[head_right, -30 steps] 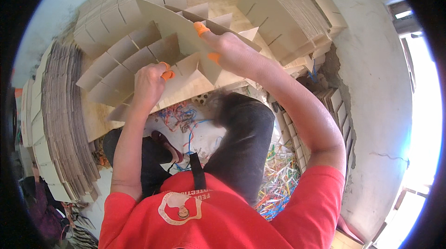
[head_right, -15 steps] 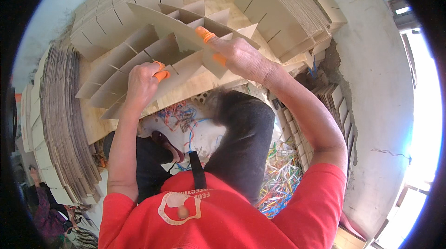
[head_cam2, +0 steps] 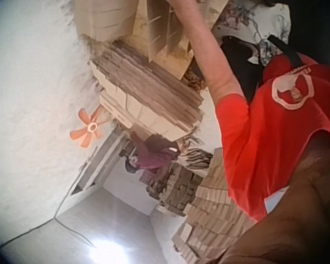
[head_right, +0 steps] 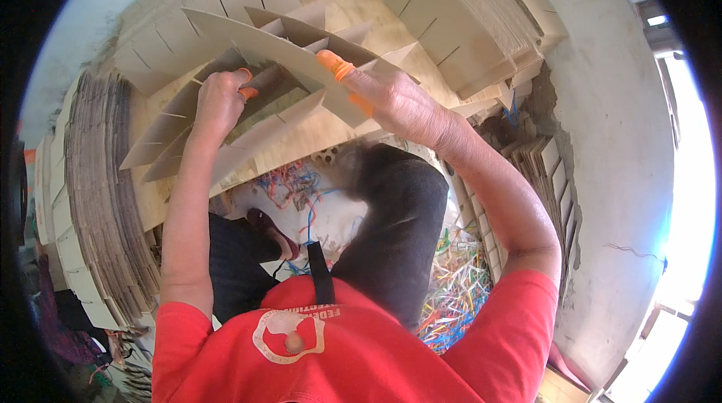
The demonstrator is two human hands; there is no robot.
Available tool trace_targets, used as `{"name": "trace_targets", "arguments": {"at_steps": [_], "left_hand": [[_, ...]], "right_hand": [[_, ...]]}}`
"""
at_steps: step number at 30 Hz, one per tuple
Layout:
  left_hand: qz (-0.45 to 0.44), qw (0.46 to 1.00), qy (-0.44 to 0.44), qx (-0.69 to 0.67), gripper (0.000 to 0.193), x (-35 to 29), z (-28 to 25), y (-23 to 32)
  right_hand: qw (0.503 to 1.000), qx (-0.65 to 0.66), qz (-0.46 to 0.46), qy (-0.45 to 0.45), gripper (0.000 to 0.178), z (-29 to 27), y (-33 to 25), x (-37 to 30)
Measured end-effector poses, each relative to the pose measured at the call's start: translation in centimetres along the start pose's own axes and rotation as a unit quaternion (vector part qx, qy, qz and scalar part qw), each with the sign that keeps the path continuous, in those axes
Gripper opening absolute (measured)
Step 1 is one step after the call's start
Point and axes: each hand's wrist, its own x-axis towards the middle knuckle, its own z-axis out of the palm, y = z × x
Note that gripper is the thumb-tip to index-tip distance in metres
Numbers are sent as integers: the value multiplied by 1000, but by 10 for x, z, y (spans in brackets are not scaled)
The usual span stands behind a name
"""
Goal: The person sits on the floor and repeatedly folds pre-cut cardboard sheets into multi-compartment dividers. They align the scored lines, press the folds, and stack the finished dividers on a nearby pile.
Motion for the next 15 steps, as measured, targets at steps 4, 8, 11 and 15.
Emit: {"name": "trace_targets", "arguments": {"at_steps": [4,8,11,15], "left_hand": [[16,999,13,-28,20,1,1,2],[1,999,-32,-38,13,7,-9,3],[-25,997,-63,-41,14,10,-15,-4],[9,999,-26,-28,16,8,-13,-11]], "right_hand": [[1000,16,1,-5,70,5,3,6],[997,31,-56,50,73,7,19,20],[998,56,-22,8,71,-13,7,32],[999,33,2,-38,67,-22,-8,41]]}}
